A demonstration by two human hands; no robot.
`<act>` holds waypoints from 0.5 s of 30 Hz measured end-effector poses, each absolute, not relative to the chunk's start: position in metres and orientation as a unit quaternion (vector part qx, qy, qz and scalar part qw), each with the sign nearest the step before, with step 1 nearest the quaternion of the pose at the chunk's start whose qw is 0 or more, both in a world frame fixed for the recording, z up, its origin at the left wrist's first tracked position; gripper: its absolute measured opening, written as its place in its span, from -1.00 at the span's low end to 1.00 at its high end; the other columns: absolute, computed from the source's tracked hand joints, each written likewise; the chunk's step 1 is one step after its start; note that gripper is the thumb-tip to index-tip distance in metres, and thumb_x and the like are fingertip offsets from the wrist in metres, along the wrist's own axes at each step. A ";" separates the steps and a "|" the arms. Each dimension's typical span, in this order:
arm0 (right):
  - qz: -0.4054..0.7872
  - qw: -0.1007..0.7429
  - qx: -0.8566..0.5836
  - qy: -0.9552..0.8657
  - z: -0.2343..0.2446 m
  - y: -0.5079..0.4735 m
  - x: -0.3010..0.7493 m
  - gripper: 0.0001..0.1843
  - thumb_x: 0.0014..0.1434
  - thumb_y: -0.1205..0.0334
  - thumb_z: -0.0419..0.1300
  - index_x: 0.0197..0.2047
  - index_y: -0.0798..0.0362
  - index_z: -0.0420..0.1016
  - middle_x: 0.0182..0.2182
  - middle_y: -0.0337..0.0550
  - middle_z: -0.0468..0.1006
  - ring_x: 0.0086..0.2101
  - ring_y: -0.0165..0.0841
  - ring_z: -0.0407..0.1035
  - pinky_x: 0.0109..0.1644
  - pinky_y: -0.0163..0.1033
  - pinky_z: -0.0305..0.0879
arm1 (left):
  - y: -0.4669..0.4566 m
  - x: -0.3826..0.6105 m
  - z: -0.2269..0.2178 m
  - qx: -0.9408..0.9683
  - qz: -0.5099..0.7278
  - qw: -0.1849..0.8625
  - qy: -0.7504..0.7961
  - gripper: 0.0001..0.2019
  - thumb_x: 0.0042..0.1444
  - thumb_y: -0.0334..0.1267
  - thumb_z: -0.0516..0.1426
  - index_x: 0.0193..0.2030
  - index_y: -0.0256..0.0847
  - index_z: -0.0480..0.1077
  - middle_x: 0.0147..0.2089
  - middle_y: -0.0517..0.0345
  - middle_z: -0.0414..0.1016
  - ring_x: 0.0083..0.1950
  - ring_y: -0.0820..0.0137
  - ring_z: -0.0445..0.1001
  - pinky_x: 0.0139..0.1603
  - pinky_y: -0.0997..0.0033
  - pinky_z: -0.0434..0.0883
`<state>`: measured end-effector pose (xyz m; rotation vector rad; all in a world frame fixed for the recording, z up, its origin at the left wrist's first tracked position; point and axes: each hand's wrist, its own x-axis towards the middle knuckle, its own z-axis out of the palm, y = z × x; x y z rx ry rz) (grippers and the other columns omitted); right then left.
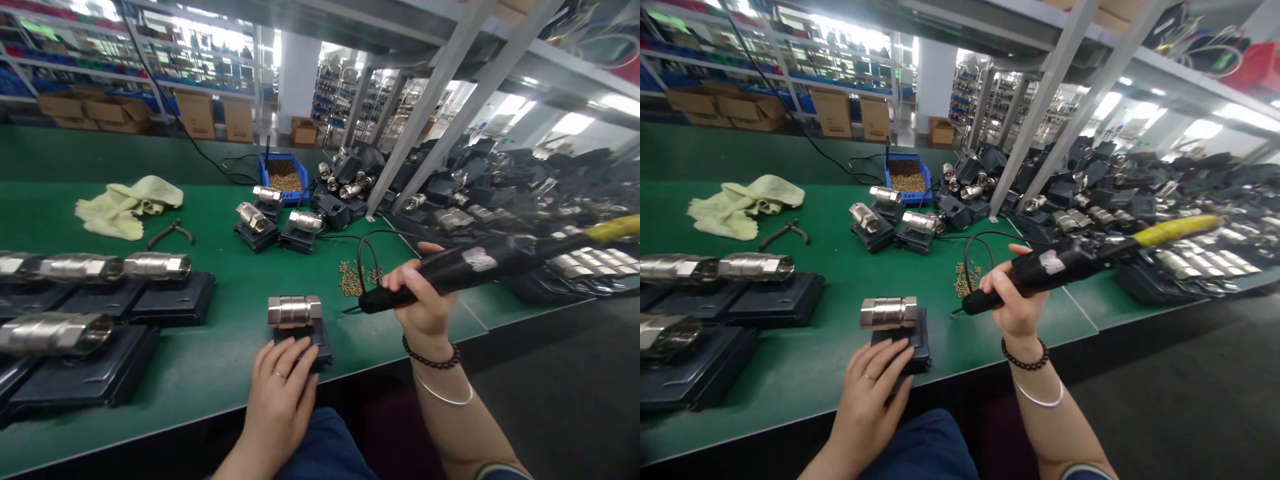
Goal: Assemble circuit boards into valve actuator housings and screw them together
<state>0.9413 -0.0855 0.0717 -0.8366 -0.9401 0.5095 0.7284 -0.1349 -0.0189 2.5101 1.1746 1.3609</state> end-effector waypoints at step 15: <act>0.398 0.790 -0.303 -0.356 0.126 -0.156 0.917 -0.58 -0.15 0.26 0.32 -0.14 -0.10 0.46 -0.69 -0.44 0.00 -0.73 -0.53 -0.22 -0.68 -0.32 -0.21 | -0.148 0.743 0.008 0.776 0.514 0.142 0.339 -0.90 0.24 -0.31 0.12 -0.22 -0.19 0.47 -0.38 0.17 0.56 -0.33 0.41 0.45 -0.27 0.38 0.39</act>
